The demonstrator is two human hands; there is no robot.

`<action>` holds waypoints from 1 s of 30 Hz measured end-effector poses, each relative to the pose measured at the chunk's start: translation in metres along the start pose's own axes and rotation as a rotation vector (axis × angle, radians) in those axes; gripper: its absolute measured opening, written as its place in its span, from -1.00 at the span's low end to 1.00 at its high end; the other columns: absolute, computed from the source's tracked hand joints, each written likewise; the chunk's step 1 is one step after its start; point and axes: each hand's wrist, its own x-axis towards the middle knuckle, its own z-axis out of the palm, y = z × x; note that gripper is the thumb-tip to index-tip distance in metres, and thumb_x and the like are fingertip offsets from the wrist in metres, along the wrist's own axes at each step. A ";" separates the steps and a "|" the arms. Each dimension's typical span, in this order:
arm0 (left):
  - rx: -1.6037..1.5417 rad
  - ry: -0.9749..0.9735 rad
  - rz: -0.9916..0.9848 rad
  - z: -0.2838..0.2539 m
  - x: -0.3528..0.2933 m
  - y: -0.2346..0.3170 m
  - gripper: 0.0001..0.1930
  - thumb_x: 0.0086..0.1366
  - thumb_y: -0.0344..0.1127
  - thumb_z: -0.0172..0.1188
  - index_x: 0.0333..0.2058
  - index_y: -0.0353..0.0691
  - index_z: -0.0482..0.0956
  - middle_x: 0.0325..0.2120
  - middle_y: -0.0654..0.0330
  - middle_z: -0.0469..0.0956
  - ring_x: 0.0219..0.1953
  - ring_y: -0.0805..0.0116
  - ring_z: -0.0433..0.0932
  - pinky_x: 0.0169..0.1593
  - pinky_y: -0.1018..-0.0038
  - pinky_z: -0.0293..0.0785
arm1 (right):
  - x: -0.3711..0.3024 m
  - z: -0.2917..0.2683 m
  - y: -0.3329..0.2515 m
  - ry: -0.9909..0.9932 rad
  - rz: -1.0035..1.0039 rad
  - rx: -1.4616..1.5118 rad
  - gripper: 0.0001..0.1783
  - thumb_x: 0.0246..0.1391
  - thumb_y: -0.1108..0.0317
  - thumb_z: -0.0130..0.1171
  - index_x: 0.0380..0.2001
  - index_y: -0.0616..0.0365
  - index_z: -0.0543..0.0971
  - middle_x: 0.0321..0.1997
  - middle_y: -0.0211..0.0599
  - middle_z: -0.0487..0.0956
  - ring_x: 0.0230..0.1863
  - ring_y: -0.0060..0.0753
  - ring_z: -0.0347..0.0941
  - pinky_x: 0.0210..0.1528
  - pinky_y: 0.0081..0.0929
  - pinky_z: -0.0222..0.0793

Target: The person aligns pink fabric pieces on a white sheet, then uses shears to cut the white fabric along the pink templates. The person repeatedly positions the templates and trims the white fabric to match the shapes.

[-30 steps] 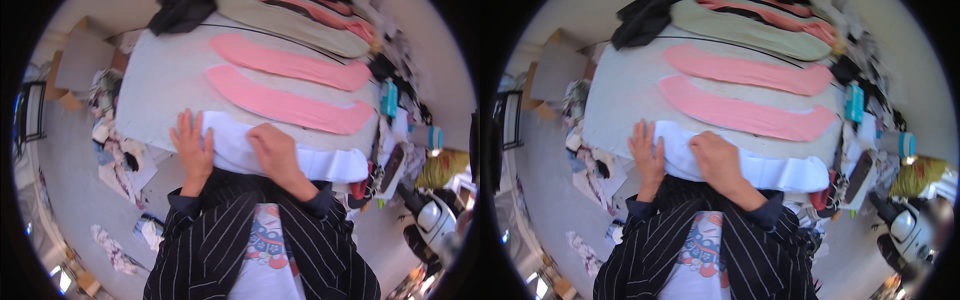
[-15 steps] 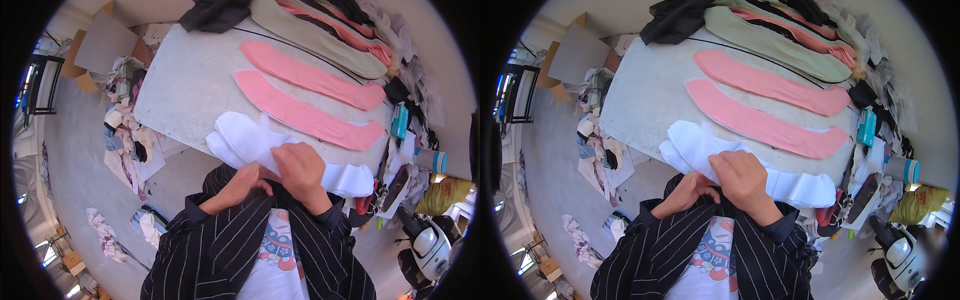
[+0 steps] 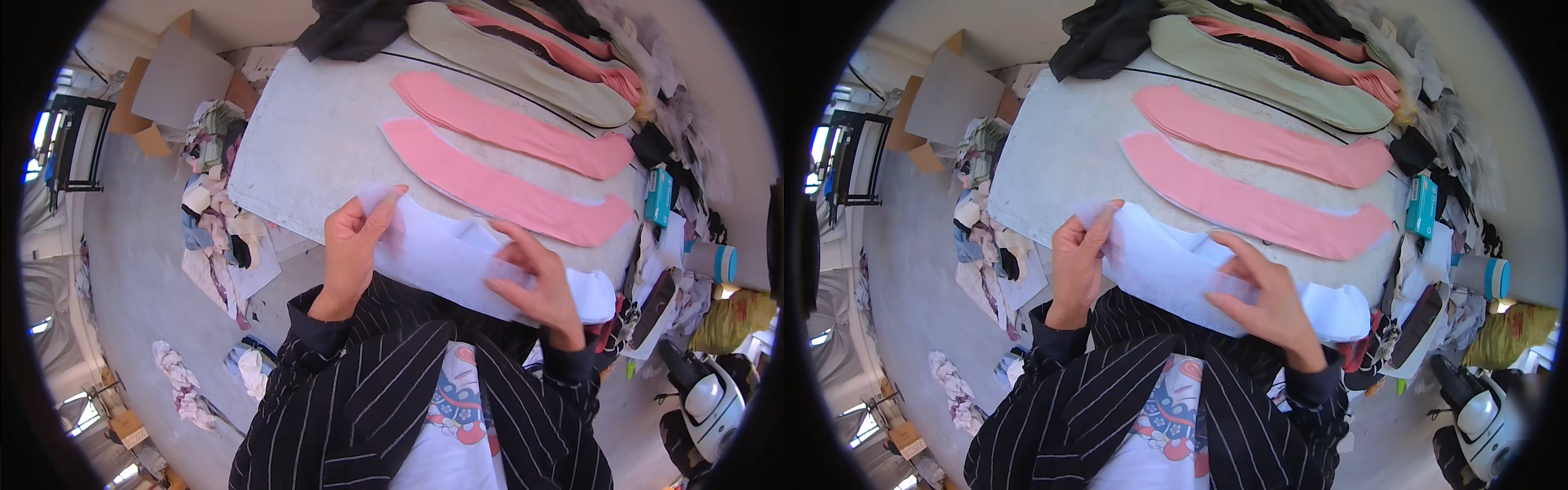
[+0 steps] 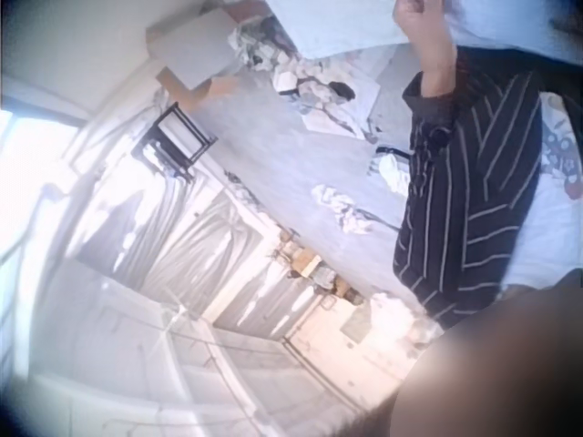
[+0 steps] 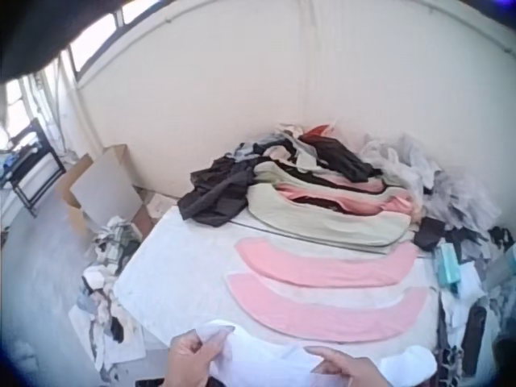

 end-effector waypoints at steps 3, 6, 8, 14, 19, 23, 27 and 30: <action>-0.131 -0.039 -0.135 0.001 0.008 -0.002 -0.65 0.24 -0.45 0.28 0.00 -0.36 0.53 -0.28 0.22 0.60 -0.26 0.52 0.57 -0.15 0.56 0.50 | -0.034 -0.035 -0.002 0.052 0.131 0.004 -0.24 -0.14 0.52 0.37 0.22 0.14 0.38 -0.44 -0.40 0.56 -0.36 -0.63 0.49 -0.24 -0.64 0.39; -0.150 -0.155 -0.226 0.009 0.012 -0.001 -0.63 0.10 -0.52 0.38 -0.08 -0.33 0.55 -0.30 0.24 0.58 -0.29 0.54 0.56 -0.16 0.58 0.50 | -0.051 -0.055 -0.010 0.124 0.182 -0.049 -0.27 -0.15 0.56 0.36 0.19 0.15 0.42 -0.46 -0.42 0.55 -0.39 -0.66 0.45 -0.31 -0.68 0.35; -0.081 -0.199 -0.242 0.013 0.015 0.000 -0.62 0.04 -0.54 0.42 -0.13 -0.31 0.56 -0.33 0.26 0.57 -0.33 0.56 0.55 -0.20 0.60 0.50 | -0.055 -0.062 -0.016 0.165 0.223 -0.094 -0.30 -0.15 0.58 0.35 0.17 0.16 0.43 -0.47 -0.43 0.54 -0.42 -0.67 0.43 -0.34 -0.70 0.32; 0.139 -0.241 -0.270 0.002 0.027 0.009 -0.68 0.00 -0.54 0.45 -0.24 -0.29 0.57 -0.44 0.28 0.57 -0.44 0.57 0.53 -0.32 0.64 0.50 | -0.052 -0.068 -0.014 0.248 0.254 -0.055 -0.35 -0.15 0.60 0.34 0.11 0.17 0.47 -0.49 -0.47 0.50 -0.44 -0.72 0.39 -0.37 -0.74 0.26; 0.218 -0.234 -0.286 -0.004 0.030 0.024 -0.79 0.06 -0.45 0.43 -0.33 -0.33 0.61 -0.46 0.28 0.59 -0.46 0.61 0.50 -0.42 0.69 0.39 | -0.044 -0.068 -0.012 0.250 0.254 -0.023 -0.38 -0.14 0.59 0.33 0.09 0.17 0.48 -0.49 -0.48 0.50 -0.44 -0.74 0.37 -0.38 -0.76 0.23; 0.238 -0.168 -0.176 -0.015 0.036 0.020 -0.81 0.06 -0.45 0.44 -0.41 -0.33 0.58 -0.51 0.24 0.56 -0.54 0.59 0.50 -0.52 0.70 0.36 | -0.040 -0.068 -0.011 0.206 0.274 -0.069 -0.38 -0.15 0.57 0.34 0.08 0.17 0.49 -0.50 -0.48 0.50 -0.44 -0.73 0.36 -0.38 -0.75 0.22; 0.346 -0.096 -0.114 -0.024 0.046 0.019 -0.83 0.11 -0.42 0.41 -0.45 -0.33 0.58 -0.57 0.23 0.55 -0.61 0.57 0.48 -0.55 0.69 0.37 | -0.039 -0.068 -0.008 0.168 0.295 -0.096 -0.37 -0.17 0.57 0.35 0.08 0.15 0.50 -0.51 -0.49 0.49 -0.44 -0.71 0.36 -0.38 -0.72 0.23; 0.311 -0.069 -0.119 -0.029 0.046 0.016 -0.83 0.15 -0.41 0.39 -0.47 -0.33 0.57 -0.61 0.23 0.54 -0.65 0.56 0.47 -0.57 0.68 0.36 | -0.041 -0.068 -0.005 0.117 0.294 -0.146 -0.39 -0.18 0.56 0.36 0.06 0.14 0.51 -0.53 -0.48 0.50 -0.47 -0.69 0.36 -0.39 -0.69 0.25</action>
